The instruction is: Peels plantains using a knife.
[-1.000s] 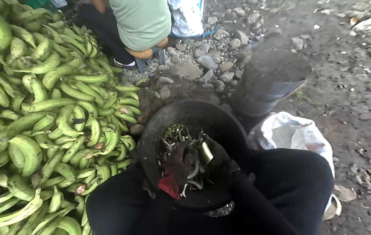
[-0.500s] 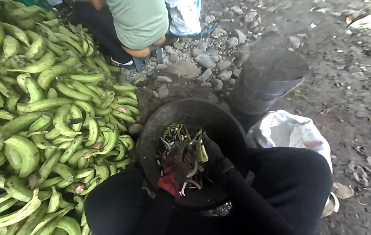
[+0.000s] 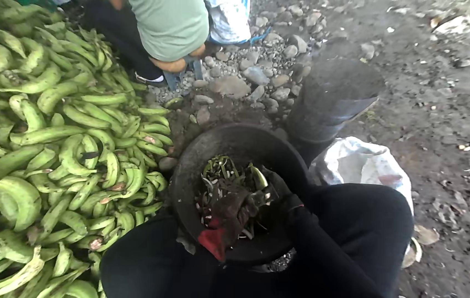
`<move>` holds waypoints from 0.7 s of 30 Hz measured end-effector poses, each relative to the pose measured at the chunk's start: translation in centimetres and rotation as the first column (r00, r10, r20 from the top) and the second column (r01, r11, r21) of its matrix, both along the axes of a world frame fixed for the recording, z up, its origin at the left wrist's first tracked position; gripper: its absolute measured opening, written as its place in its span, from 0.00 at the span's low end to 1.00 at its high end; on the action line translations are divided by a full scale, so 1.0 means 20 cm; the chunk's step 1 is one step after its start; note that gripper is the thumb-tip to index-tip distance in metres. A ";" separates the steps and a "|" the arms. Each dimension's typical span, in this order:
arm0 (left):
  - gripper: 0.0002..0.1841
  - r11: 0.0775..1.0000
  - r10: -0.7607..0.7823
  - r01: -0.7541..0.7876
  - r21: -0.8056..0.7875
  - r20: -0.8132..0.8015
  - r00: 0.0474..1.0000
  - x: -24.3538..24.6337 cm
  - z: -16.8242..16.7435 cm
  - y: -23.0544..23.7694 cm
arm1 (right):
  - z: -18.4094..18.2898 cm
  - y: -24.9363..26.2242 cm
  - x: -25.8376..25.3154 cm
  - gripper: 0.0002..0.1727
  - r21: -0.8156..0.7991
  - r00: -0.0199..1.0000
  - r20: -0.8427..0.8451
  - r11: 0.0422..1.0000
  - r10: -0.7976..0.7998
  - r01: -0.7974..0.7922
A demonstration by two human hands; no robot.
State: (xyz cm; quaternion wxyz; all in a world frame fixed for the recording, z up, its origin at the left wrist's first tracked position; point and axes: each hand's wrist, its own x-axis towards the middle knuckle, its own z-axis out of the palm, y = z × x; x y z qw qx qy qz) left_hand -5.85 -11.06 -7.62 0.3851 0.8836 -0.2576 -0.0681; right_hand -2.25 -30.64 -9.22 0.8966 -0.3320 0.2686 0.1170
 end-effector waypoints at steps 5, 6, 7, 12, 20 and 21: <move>0.22 1.000 0.003 -0.003 0.014 0.012 1.000 0.01 0.03 0.01 | 0.01 0.01 0.00 0.29 0.011 0.996 0.011 0.996 0.093 -0.093; 0.22 1.000 0.015 -0.015 0.022 0.020 1.000 0.01 0.03 0.01 | 0.02 0.03 -0.01 0.26 -0.068 0.995 0.040 0.994 0.093 -0.090; 0.22 0.999 0.026 -0.026 0.032 0.020 0.999 0.02 0.03 0.01 | 0.02 0.05 -0.03 0.22 -0.161 0.992 0.080 0.983 0.098 -0.085; 0.21 0.976 0.198 -0.201 0.090 0.036 0.980 0.06 0.00 0.00 | -0.01 0.13 -0.11 0.19 -0.631 0.951 0.154 0.767 0.268 -0.114; 0.24 0.892 0.447 -0.447 0.071 -0.285 0.848 0.18 0.07 0.01 | 0.00 0.13 -0.11 0.24 -0.136 0.983 0.135 0.985 0.121 -0.103; 0.23 0.888 0.439 -0.460 0.016 -0.333 0.835 0.15 0.08 0.00 | 0.02 0.11 -0.09 0.27 -0.093 0.989 0.116 0.992 0.095 -0.084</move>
